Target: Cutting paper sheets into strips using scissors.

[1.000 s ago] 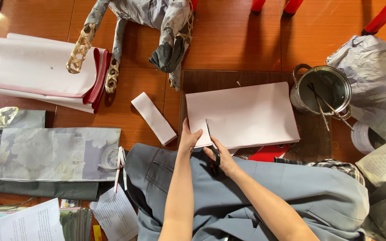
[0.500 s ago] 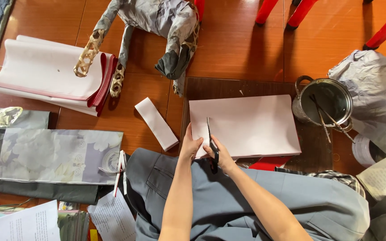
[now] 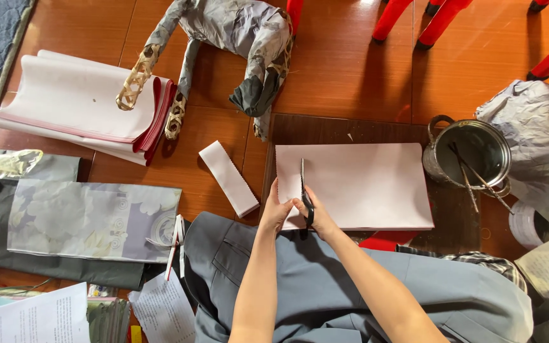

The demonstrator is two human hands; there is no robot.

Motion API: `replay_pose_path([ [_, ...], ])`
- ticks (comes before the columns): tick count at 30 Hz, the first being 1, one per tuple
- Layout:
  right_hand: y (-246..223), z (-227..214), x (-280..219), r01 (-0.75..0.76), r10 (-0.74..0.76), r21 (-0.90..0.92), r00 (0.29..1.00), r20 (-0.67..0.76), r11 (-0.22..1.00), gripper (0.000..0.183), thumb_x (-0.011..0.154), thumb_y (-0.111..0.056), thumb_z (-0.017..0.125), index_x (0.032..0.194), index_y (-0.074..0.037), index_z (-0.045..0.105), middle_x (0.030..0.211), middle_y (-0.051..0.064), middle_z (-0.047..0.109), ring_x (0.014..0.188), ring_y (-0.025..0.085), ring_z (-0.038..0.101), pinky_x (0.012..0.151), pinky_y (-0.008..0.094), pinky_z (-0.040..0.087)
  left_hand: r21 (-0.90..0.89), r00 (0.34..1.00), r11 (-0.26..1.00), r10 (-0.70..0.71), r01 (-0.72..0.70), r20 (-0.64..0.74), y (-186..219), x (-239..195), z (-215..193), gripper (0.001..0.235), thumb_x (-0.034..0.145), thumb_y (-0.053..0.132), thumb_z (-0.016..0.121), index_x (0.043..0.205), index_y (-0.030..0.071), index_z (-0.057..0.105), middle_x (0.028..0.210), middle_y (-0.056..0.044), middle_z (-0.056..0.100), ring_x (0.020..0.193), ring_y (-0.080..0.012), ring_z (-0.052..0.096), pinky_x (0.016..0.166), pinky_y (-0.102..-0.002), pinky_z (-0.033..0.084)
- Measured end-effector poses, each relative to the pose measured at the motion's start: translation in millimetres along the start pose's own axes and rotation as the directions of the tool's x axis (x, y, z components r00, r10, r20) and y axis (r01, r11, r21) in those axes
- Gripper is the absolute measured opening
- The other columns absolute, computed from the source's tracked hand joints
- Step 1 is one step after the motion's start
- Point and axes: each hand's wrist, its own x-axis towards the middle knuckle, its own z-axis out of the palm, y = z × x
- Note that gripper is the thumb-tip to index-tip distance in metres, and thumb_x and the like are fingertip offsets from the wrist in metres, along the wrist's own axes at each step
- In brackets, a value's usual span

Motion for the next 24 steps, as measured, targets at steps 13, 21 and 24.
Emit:
replay_pose_path([
  [13, 52.8, -33.8, 57.5, 0.070, -0.074, -0.146, 0.997, -0.022, 0.987, 0.072, 0.083, -0.045, 0.076, 0.142, -0.012, 0.052, 0.142, 0.023, 0.050, 0.133, 0.038, 0.044, 0.108, 0.044, 0.039, -0.003, 0.999, 1.000, -0.021, 0.022, 0.038, -3.5, -0.9, -1.6, 0.088, 0.078, -0.016, 0.062, 0.154, 0.013, 0.029, 0.141, -0.022, 0.050, 0.123, -0.0334, 0.052, 0.095, -0.047, 0.049],
  [21, 43.9, -14.7, 65.3, 0.168, -0.175, -0.131, 0.983, -0.048, 0.977, 0.073, 0.081, -0.040, 0.081, 0.143, -0.012, 0.051, 0.143, 0.018, 0.051, 0.122, 0.023, 0.053, 0.103, 0.039, 0.043, 0.015, 0.998, 0.999, -0.047, 0.046, 0.032, 10.9, 0.6, 8.5, 0.094, 0.072, -0.015, 0.063, 0.154, 0.013, 0.027, 0.133, -0.019, 0.055, 0.115, -0.0285, 0.057, 0.092, -0.040, 0.050],
  [24, 38.1, -20.9, 64.4, 0.196, -0.206, -0.155, 0.977, -0.051, 0.968, 0.072, 0.080, -0.038, 0.082, 0.140, -0.009, 0.053, 0.138, 0.021, 0.055, 0.120, 0.029, 0.057, 0.101, 0.041, 0.045, -0.013, 0.999, 0.999, -0.046, 0.047, 0.019, 17.6, -1.6, 5.4, 0.094, 0.072, -0.016, 0.062, 0.154, 0.015, 0.028, 0.131, -0.018, 0.057, 0.109, -0.0256, 0.057, 0.088, -0.039, 0.052],
])
